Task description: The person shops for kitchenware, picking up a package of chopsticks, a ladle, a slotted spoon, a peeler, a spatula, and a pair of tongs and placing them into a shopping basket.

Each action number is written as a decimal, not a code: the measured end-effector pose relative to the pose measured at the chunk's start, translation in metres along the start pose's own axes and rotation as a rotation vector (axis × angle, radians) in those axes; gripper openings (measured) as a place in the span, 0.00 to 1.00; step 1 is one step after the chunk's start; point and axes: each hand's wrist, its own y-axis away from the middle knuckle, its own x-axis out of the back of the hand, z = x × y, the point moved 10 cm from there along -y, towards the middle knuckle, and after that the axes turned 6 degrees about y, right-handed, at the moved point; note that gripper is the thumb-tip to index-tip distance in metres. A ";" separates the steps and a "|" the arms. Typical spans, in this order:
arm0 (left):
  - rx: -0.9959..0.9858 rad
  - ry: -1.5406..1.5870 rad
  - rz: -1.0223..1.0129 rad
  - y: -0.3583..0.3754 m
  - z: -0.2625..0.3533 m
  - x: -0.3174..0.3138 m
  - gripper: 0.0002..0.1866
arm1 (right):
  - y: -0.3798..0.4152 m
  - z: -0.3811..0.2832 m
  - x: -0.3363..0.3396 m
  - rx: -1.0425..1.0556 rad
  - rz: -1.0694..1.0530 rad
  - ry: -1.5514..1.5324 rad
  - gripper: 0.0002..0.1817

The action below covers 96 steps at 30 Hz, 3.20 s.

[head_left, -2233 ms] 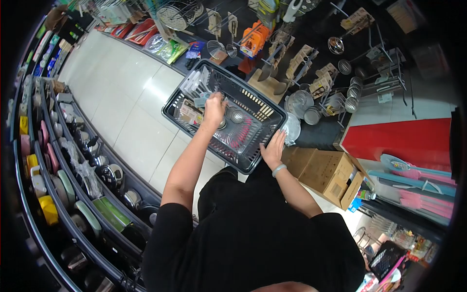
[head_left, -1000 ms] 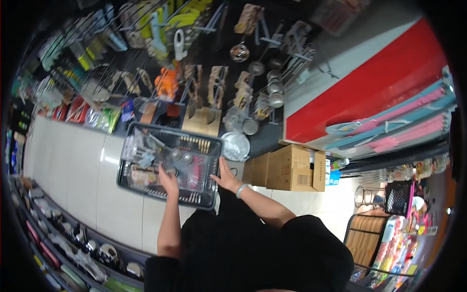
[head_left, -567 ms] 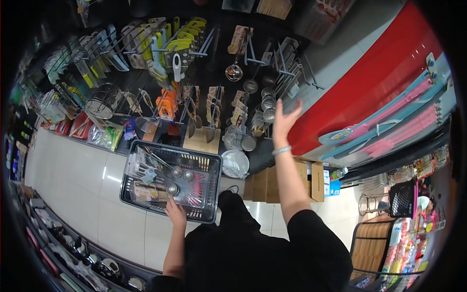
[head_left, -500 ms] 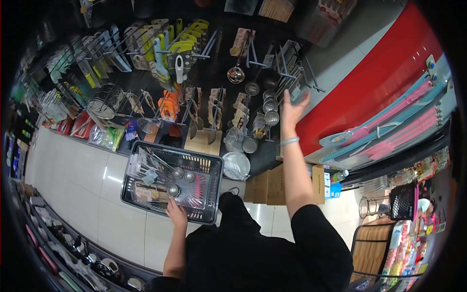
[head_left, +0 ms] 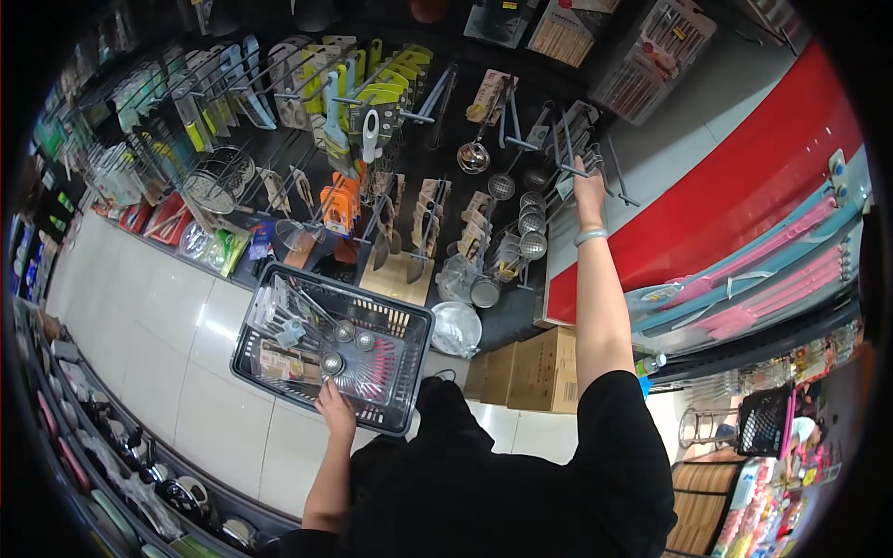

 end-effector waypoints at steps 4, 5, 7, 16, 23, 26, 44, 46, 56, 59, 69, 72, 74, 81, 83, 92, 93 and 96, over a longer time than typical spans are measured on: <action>-0.005 -0.005 -0.010 0.001 0.000 -0.002 0.31 | 0.008 -0.014 0.007 0.080 0.011 0.038 0.23; -0.005 -0.013 -0.006 0.000 -0.001 -0.002 0.31 | 0.010 -0.017 0.012 0.071 0.034 0.029 0.23; -0.001 -0.023 -0.007 0.001 0.000 -0.002 0.31 | 0.012 -0.015 0.014 0.061 0.052 0.023 0.22; -0.013 -0.021 0.028 0.001 -0.003 -0.001 0.29 | 0.042 -0.018 0.040 0.039 0.069 -0.006 0.23; -0.023 -0.037 -0.002 0.001 -0.001 0.001 0.31 | 0.061 0.001 0.049 -0.022 -0.090 -0.087 0.18; -0.024 -0.055 -0.007 0.001 -0.001 -0.003 0.31 | 0.063 0.005 0.044 -0.041 -0.178 -0.170 0.18; -0.019 -0.062 -0.013 0.004 -0.003 -0.003 0.29 | 0.072 0.003 0.049 -0.160 -0.255 -0.388 0.17; 0.001 -0.065 -0.017 0.002 -0.005 -0.006 0.29 | 0.069 0.001 0.050 -0.155 -0.244 -0.432 0.17; 0.023 -0.118 -0.055 0.001 -0.005 -0.009 0.26 | 0.067 0.006 0.045 -0.167 -0.254 -0.428 0.21; 0.006 -0.125 -0.060 0.002 -0.001 -0.009 0.25 | 0.068 0.012 0.039 -0.212 -0.232 -0.345 0.22; 0.021 -0.193 -0.071 0.001 0.003 -0.007 0.22 | 0.057 0.022 0.021 -0.174 -0.130 -0.184 0.27; 0.024 -0.191 -0.072 0.002 0.002 -0.008 0.22 | 0.070 0.015 0.030 -0.033 -0.011 -0.204 0.36; 0.040 -0.190 -0.088 0.001 -0.003 -0.012 0.22 | 0.084 0.009 0.032 0.029 -0.003 -0.223 0.43; 0.065 -0.177 -0.143 0.001 -0.003 -0.014 0.23 | 0.121 0.025 0.033 -0.109 0.166 -0.280 0.49; 0.068 -0.195 -0.142 0.001 -0.005 -0.017 0.23 | 0.120 0.041 0.006 -0.178 -0.022 -0.481 0.44; 0.069 -0.202 -0.130 0.002 -0.003 -0.014 0.22 | 0.134 0.054 -0.026 -0.174 -0.203 -0.680 0.12; 0.073 -0.202 -0.145 0.002 -0.003 -0.015 0.22 | 0.139 0.052 -0.023 -0.226 -0.179 -0.681 0.12; 0.067 -0.205 -0.122 0.002 -0.003 -0.014 0.22 | 0.150 0.041 -0.013 -0.258 -0.190 -0.754 0.12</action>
